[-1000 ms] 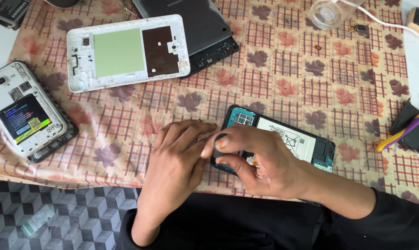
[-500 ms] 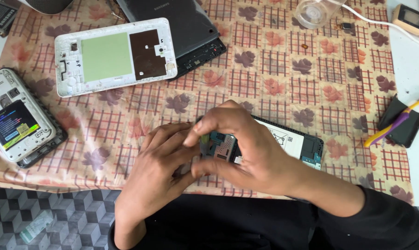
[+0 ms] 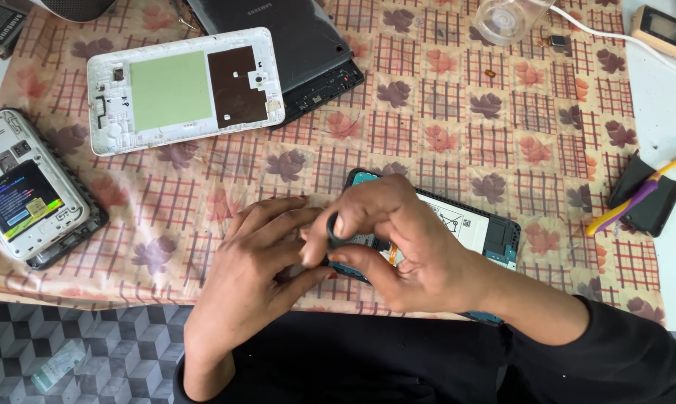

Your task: The person uses a screwdriver to remove screws from the internal frame of a disassembled smartphone. They then use a small brush to clean dust from the battery and circuit board area.

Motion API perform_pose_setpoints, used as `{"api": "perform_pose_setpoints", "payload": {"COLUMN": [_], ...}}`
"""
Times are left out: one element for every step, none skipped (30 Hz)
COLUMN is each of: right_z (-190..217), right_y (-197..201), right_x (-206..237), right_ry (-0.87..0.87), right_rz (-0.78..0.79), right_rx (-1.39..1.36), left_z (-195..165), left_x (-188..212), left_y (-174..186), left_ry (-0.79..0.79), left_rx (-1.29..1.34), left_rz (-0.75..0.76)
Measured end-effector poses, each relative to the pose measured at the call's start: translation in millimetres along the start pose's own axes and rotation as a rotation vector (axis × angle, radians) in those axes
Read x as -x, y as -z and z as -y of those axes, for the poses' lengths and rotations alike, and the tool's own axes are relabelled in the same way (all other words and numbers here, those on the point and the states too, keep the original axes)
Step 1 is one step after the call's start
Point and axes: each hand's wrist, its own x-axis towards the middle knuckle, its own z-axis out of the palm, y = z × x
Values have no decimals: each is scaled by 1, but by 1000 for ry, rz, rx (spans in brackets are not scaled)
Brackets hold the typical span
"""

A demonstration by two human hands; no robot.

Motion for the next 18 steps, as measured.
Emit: {"api": "perform_pose_setpoints", "payload": {"right_z": [-1,-2,-4,-6,-7,-7,-7,-6,-5,-4,-3,-2,-2,-1,-1,-1,-1,-2], "right_y": [1,2,2,2,2,2,2,1,0,-2,-3,-4,-3,-3,-1,1,3,5], "right_x": [0,0,0,0,0,0,0,0,0,0,-1,-2,-2,-2,-2,0,2,3], "right_ry": [21,40,56,70,82,89,94,99,106,112,119,109,99,89,70,49,29,28], "right_rz": [23,45,0,-47,-94,-63,-33,-3,-16,-29,-42,-77,-111,-146,-114,-83,-51,-58], "right_rx": [-53,-106,15,132,247,196,144,93,106,117,128,148,167,185,133,81,29,42], "left_z": [0,1,1,1,1,1,1,1,1,1,1,0,0,0,0,-1,-1,-2], "left_x": [0,0,0,0,0,0,0,1,1,1,0,1,1,0,-1,-1,-1,-1], "left_y": [1,1,0,0,0,0,-1,0,0,0,-1,0,0,1,0,1,1,0], "left_ry": [13,25,36,31,27,21,29,37,44,47,50,54,45,35,24,31,37,44], "left_rx": [-4,-6,-9,-1,7,14,16,18,20,8,-4,-16,-10,-5,1,0,-2,-4], "left_rz": [13,28,41,31,22,13,11,9,5,8,11,12,12,13,13,16,17,19]}}
